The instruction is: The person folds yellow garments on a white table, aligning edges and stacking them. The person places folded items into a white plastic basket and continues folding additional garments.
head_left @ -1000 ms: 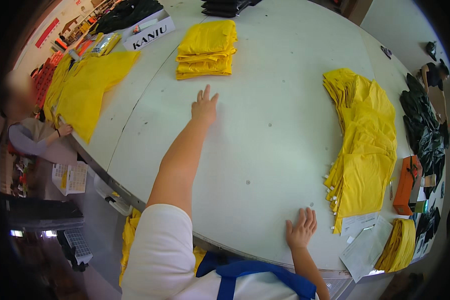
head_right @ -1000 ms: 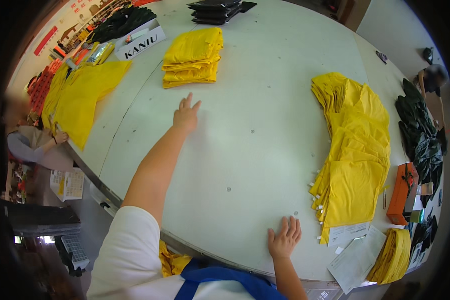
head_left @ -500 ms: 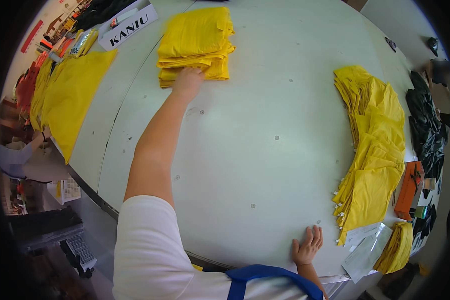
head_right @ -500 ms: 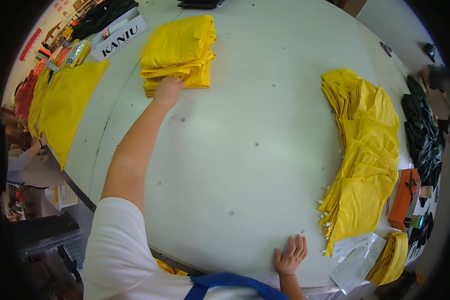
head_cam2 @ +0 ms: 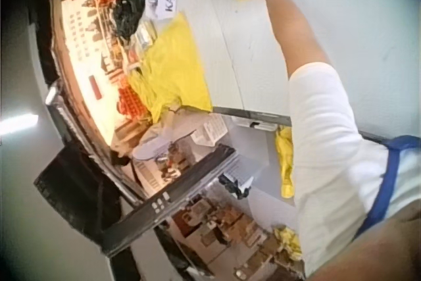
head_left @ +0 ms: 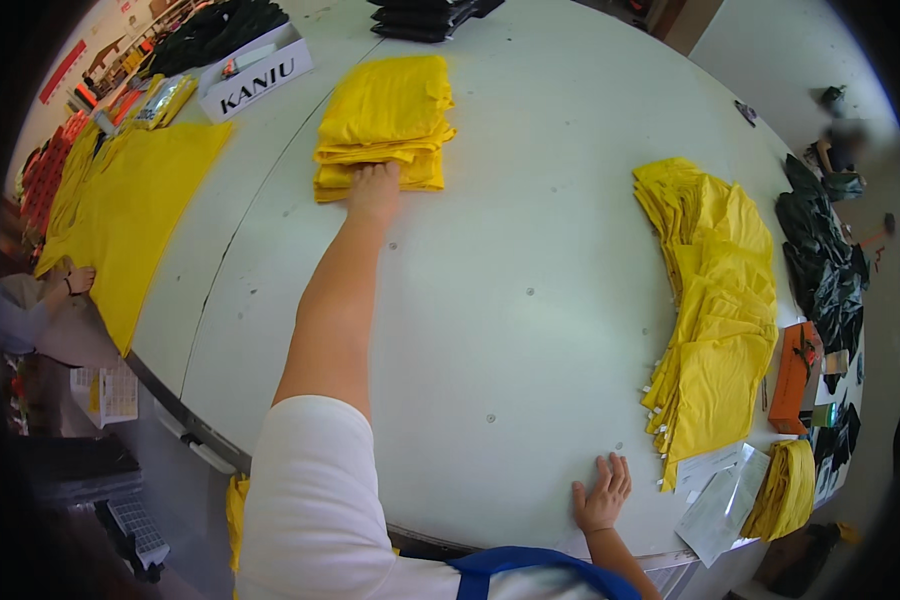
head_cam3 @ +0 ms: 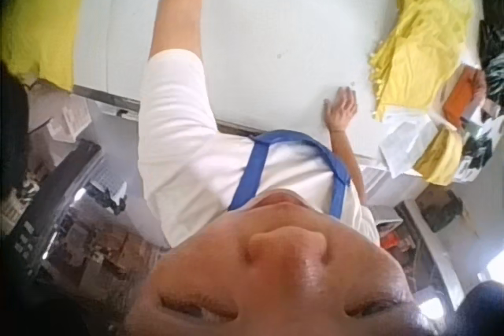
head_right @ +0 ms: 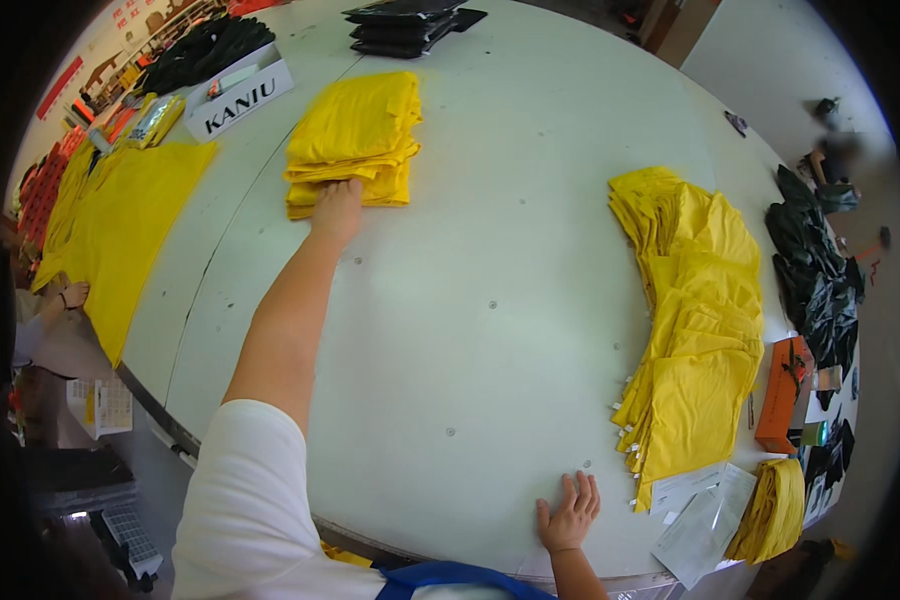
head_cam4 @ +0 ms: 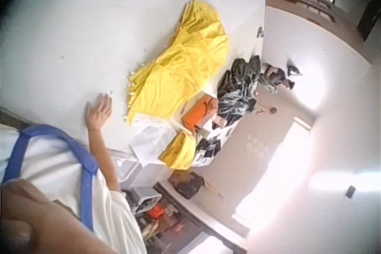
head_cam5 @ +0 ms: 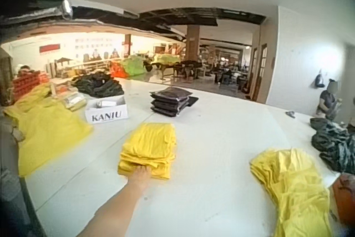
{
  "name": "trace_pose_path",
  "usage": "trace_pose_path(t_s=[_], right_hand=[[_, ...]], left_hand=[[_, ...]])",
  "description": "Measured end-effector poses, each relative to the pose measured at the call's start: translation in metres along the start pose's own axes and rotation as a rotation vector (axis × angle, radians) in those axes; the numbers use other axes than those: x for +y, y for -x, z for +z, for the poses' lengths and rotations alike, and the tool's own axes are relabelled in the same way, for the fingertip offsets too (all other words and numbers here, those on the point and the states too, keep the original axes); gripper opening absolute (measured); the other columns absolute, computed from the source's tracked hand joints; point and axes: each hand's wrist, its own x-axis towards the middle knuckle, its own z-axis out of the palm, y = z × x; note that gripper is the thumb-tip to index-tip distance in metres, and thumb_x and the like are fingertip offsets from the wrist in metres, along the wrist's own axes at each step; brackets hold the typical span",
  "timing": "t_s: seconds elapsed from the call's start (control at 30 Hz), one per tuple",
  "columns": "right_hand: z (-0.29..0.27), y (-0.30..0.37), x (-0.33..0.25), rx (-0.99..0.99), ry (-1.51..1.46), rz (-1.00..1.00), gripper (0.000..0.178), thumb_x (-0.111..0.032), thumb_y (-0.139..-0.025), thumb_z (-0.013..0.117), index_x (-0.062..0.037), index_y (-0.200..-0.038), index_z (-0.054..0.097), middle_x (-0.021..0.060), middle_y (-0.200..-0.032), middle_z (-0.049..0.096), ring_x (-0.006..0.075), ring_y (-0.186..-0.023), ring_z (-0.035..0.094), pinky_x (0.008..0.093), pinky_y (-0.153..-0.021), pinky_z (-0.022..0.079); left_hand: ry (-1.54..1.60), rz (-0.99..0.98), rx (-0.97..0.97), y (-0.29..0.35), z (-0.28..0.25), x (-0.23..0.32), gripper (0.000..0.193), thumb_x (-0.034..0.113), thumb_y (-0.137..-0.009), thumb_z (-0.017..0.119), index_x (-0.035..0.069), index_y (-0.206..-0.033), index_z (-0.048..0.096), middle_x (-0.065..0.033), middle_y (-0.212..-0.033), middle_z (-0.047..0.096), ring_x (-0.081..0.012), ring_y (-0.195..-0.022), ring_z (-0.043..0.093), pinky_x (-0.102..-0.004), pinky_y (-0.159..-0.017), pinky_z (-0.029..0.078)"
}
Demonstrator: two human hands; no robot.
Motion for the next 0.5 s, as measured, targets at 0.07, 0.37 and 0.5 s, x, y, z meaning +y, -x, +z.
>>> trace_pose_path(t_s=[0.07, 0.37, 0.5], right_hand=[[0.0, 0.0, 0.003, 0.0, 0.003, 0.008, 0.06, -0.037, -0.08, 0.061, -0.0055, -0.128, 0.047, 0.0185, -0.137, 0.041, 0.0415, -0.13, 0.034, 0.0528, -0.107, 0.024], [-0.01, -0.012, -0.005, 0.016, -0.151, 0.046, 0.05, -0.026, -0.079, 0.061, -0.0043, -0.123, 0.048, 0.0173, -0.129, 0.045, 0.0384, -0.121, 0.041, 0.0488, -0.104, 0.029], [-0.029, -0.098, -0.047, 0.027, -0.659, 0.012, 0.046, -0.02, -0.084, 0.061, -0.0026, -0.124, 0.046, 0.0158, -0.122, 0.047, 0.0327, -0.111, 0.045, 0.042, -0.098, 0.036]], left_hand=[[-0.138, 0.03, 0.111, 0.0, 0.007, 0.008, 0.023, 0.011, -0.086, 0.052, 0.009, -0.109, 0.056, -0.0132, -0.114, 0.059, -0.0292, -0.107, 0.056, -0.0419, -0.088, 0.045], [-0.172, 0.424, 0.158, 0.057, -0.005, 0.001, 0.018, 0.012, -0.079, 0.058, 0.005, -0.096, 0.057, -0.011, -0.085, 0.063, -0.0271, -0.074, 0.064, -0.0375, -0.059, 0.051], [-0.009, 0.39, -0.05, 0.171, -0.036, 0.047, 0.025, 0.018, -0.077, 0.065, 0.005, -0.096, 0.057, -0.0122, -0.094, 0.061, -0.0279, -0.083, 0.062, -0.04, -0.066, 0.052]])
